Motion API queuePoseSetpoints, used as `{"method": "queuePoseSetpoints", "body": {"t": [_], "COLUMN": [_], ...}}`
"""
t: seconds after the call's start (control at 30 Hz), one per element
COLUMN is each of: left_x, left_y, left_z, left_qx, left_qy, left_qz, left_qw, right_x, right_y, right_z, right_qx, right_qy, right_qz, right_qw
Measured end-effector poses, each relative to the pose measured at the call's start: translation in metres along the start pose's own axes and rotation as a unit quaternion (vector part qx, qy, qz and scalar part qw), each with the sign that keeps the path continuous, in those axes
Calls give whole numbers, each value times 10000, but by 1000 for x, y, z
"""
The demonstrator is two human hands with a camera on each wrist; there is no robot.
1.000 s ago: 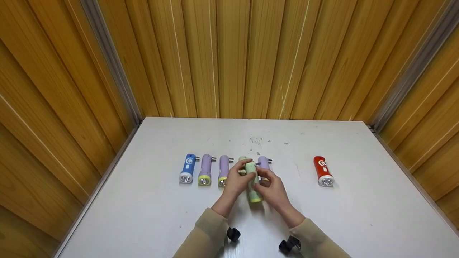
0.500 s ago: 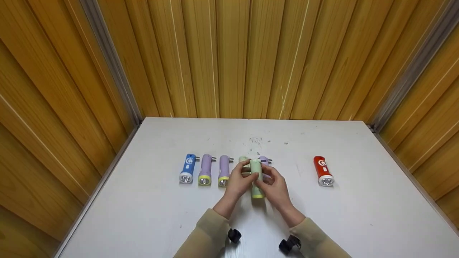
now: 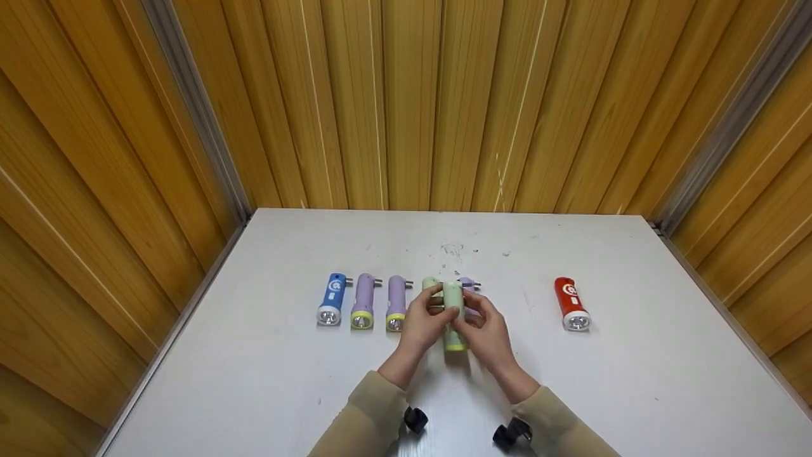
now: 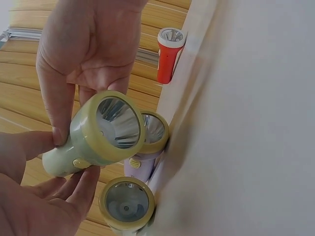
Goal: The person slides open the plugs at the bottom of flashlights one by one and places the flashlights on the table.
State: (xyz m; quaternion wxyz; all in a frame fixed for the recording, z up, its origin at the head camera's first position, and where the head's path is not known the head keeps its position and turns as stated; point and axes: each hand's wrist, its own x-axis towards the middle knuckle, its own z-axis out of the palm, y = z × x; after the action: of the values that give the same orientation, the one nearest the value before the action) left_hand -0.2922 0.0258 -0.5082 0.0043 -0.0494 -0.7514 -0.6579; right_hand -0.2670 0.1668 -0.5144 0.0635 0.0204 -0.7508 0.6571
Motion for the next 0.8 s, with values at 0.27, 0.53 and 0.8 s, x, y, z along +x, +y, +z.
{"method": "queuePoseSetpoints", "body": {"t": [0.27,0.53,0.8], "left_x": [0,2,4], "left_y": [0,2,4], "left_z": [-1,-5,-12], "left_qx": [-289,-232,-170], "left_qy": [108,146,202], "left_qz": [-15,112,103], "left_qw": [9995,9996,9996], "right_x": [0,1,0], "right_y": [-1,-2,-5], "right_z": [0,-2,-4], "right_qx": [138,272,503], "right_qy": [-81,-282,-394], "right_qz": [-4,-70,-27], "right_qw": [9999,9992,9980]}}
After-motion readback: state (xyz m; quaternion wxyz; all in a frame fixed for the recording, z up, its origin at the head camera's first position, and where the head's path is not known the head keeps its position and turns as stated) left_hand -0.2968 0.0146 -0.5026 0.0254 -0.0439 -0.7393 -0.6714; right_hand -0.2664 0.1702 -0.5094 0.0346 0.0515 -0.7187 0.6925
